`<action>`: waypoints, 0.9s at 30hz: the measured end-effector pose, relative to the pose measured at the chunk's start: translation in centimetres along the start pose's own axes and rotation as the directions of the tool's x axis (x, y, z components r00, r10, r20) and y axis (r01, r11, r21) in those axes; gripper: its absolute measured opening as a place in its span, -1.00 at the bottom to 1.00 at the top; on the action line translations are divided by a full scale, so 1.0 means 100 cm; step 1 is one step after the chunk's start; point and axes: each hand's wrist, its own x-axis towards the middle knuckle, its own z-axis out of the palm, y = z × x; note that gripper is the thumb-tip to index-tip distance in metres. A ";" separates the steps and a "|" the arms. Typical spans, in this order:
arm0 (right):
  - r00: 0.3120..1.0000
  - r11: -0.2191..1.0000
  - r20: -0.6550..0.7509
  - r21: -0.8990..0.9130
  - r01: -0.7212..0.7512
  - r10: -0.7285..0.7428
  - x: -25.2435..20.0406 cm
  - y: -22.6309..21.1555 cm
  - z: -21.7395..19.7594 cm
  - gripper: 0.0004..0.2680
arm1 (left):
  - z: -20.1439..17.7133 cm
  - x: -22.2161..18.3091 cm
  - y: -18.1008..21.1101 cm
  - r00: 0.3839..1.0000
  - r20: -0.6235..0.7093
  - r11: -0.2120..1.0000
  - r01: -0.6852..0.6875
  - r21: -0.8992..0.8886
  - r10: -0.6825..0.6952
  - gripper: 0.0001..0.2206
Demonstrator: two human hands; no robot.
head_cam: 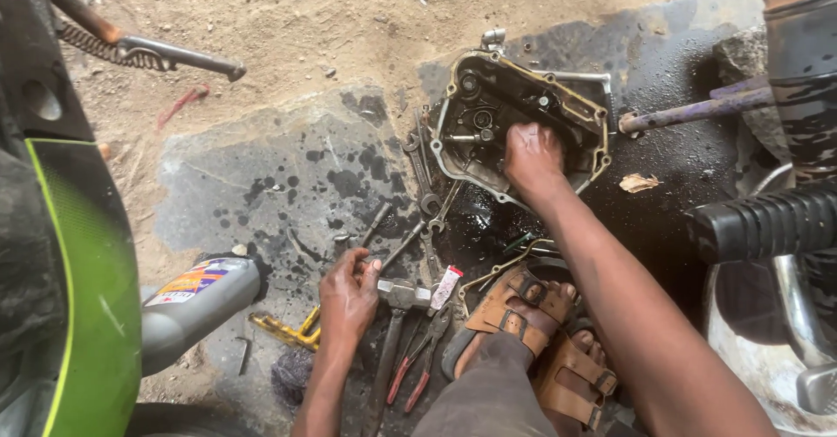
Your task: The person sits on the ground beside a motorcycle with its engine cover removed and works on the clutch assembly. They use a hammer on a component, fit a round metal clutch plate onto the engine by hand, then use a long T-handle wrench to repeatedly turn a fastener on the engine.
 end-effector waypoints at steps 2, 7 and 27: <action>1.000 0.999 0.002 0.052 -0.013 0.013 0.000 -0.002 -0.009 -0.96 | 0.006 0.002 -0.005 1.000 0.001 1.000 -0.025 -0.002 0.025 -0.71; 0.999 0.980 0.028 0.196 -0.028 0.023 -0.001 -0.001 -0.016 -0.98 | 0.008 0.003 0.003 1.000 0.027 1.000 -0.007 -0.016 0.008 -0.71; 0.837 0.071 0.451 0.867 -0.493 0.310 -0.003 -0.014 -0.054 -0.83 | 0.013 0.002 0.003 0.998 0.064 1.000 0.027 0.014 -0.028 -0.69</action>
